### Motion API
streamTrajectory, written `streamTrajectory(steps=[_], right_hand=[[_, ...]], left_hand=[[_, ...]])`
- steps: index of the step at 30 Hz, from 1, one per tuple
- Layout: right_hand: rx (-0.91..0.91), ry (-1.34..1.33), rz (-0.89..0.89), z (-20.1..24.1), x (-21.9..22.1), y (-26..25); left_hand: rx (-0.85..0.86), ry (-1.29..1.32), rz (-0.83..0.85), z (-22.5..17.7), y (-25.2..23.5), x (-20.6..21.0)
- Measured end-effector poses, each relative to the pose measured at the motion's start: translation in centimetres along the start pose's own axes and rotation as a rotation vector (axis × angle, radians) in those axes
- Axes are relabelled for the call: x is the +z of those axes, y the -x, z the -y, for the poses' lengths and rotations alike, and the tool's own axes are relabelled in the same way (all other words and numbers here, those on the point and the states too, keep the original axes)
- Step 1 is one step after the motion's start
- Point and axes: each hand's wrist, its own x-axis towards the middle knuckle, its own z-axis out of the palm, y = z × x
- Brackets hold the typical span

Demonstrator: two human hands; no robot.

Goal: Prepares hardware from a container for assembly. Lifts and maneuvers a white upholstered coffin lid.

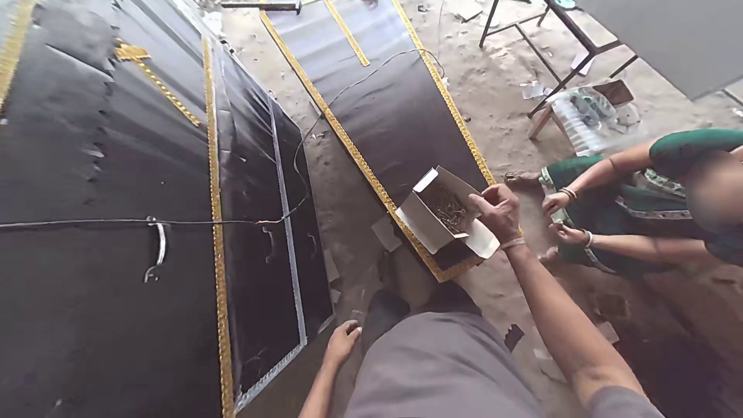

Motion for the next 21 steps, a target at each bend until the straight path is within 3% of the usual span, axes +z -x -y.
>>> streamTrajectory(steps=[2, 5, 11, 18, 21], right_hand=[[0.133, -0.087, -0.032, 0.4, 0.2, -0.2], [0.244, -0.01, 0.117, 0.4, 1.0, -0.4], [0.019, 0.61, 0.478, 0.4, 2.8, -1.1], [0.029, 0.791, 0.696, -1.4, 3.5, -1.0], [-0.039, 0.759, 0.644, -2.1, 3.1, -0.8]], left_hand=[[0.012, 0.021, -0.01, -0.5, -0.2, -0.1], [-0.006, 0.028, 0.005, -0.8, -0.4, -0.2], [-0.026, -0.028, 0.023, -0.3, 0.2, 0.0], [-0.089, 0.002, 0.019, 0.9, 1.5, -0.1], [-0.091, 0.002, 0.014, 0.6, 1.6, -0.2]])
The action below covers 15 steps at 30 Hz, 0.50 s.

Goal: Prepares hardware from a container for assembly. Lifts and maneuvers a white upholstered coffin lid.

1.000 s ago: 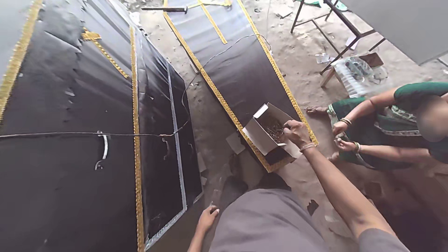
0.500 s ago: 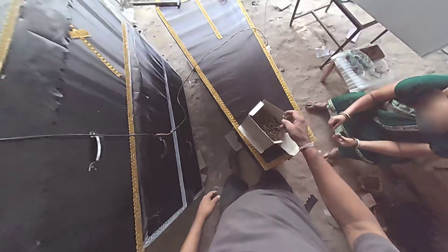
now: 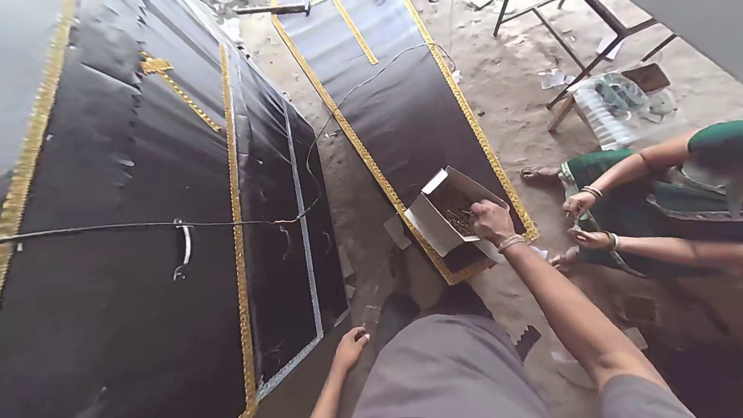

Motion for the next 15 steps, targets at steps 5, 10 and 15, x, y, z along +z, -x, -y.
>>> streamTrajectory(steps=[5, 10, 15], right_hand=[[-0.019, -0.506, -0.218, -0.4, -2.5, 1.7], [-0.012, -1.306, -0.198, 1.5, -5.9, 4.5], [-0.067, -1.637, -0.098, 3.9, -7.3, 6.7]], left_hand=[[0.022, 0.013, -0.026, -0.1, -0.3, -0.7], [0.015, 0.042, -0.029, -0.2, -1.1, -0.8], [0.041, 0.037, -0.028, -1.5, -0.2, -0.3]])
